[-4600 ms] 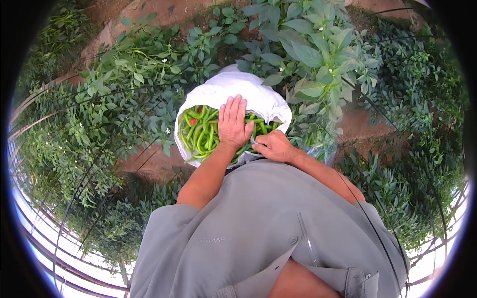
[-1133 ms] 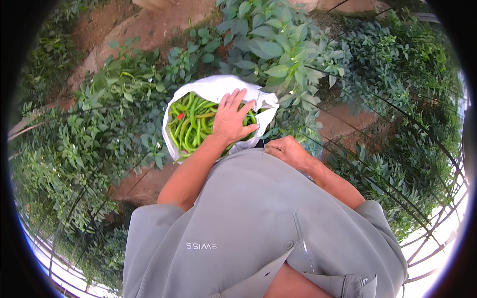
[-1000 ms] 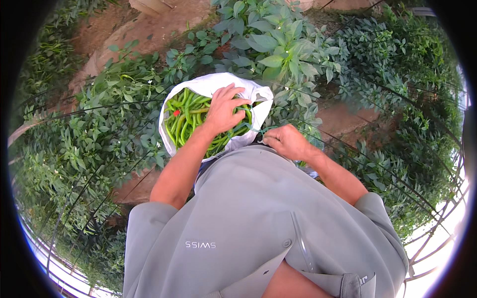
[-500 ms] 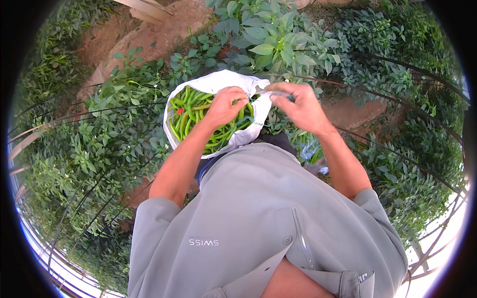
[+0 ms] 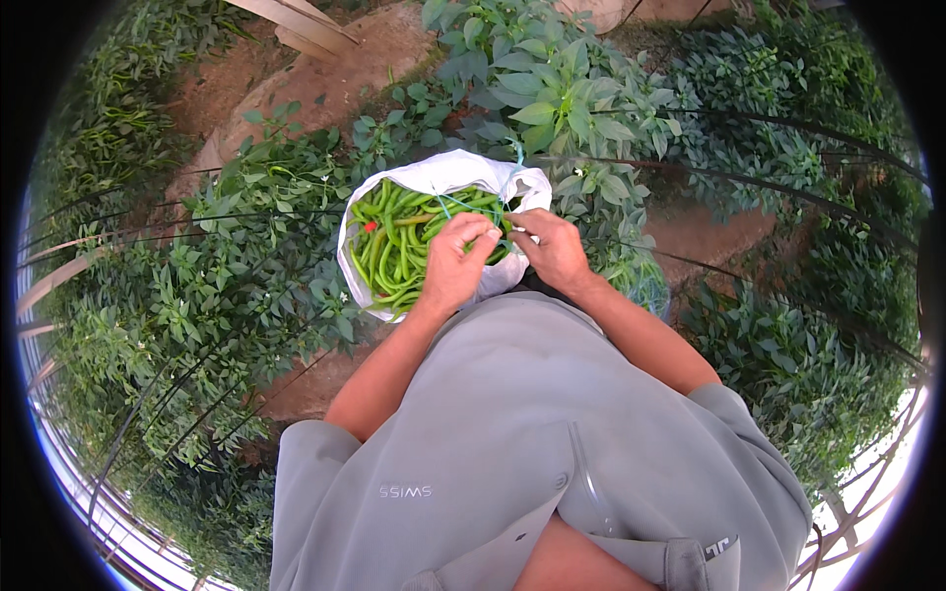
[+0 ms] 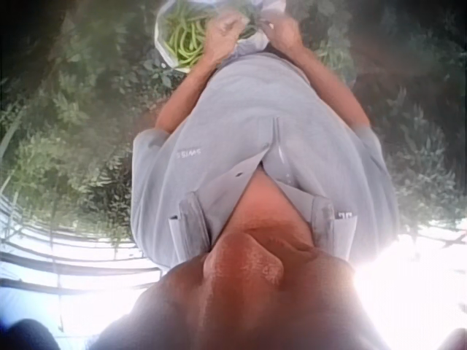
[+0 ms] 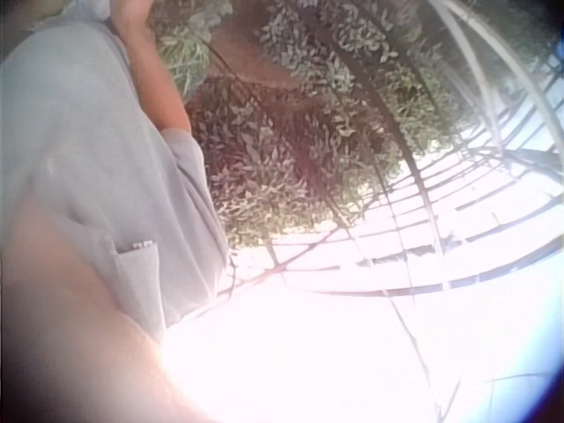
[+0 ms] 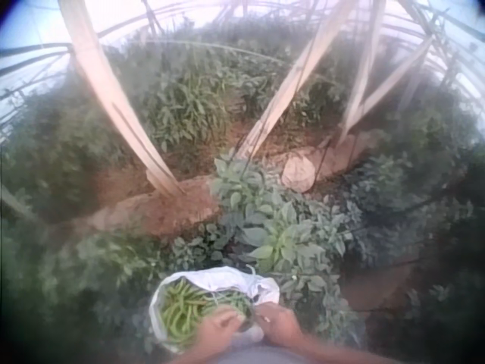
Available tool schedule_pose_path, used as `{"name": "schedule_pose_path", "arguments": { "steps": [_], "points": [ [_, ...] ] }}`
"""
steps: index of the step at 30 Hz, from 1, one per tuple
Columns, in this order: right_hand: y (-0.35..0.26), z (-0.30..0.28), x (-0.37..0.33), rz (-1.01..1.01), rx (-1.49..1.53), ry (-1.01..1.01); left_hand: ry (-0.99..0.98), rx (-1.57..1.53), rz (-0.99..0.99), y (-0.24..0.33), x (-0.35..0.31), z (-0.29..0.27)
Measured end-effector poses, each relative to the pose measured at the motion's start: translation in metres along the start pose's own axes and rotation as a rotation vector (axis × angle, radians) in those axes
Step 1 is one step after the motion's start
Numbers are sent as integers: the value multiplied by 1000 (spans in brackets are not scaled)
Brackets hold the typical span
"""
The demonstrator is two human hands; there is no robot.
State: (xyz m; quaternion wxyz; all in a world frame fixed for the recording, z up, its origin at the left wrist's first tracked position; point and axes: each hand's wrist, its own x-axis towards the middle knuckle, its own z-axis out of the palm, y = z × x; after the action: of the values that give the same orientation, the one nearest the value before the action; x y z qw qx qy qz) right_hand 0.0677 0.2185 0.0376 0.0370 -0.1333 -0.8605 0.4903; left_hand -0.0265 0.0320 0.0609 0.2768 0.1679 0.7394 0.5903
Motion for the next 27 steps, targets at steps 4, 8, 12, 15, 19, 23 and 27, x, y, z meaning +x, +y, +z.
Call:
{"name": "schedule_pose_path", "arguments": {
  "steps": [4,8,12,15,19,23,27],
  "points": [
    [5,8,3,-152,-35,81,-1,93,61,8,-4,11],
    [14,4,0,-176,-5,112,-40,110,85,13,-1,16],
    [20,5,1,-281,-42,116,-96,78,89,15,4,18],
    [3,9,-5,47,137,187,-105,66,60,15,7,17],
    [16,12,0,-103,99,191,-126,44,59,18,9,20],
    [22,7,2,-84,90,66,-164,4,69,18,12,18],
    [42,20,3,369,513,17,-61,75,168,-2,58,-1]
  ]
}}
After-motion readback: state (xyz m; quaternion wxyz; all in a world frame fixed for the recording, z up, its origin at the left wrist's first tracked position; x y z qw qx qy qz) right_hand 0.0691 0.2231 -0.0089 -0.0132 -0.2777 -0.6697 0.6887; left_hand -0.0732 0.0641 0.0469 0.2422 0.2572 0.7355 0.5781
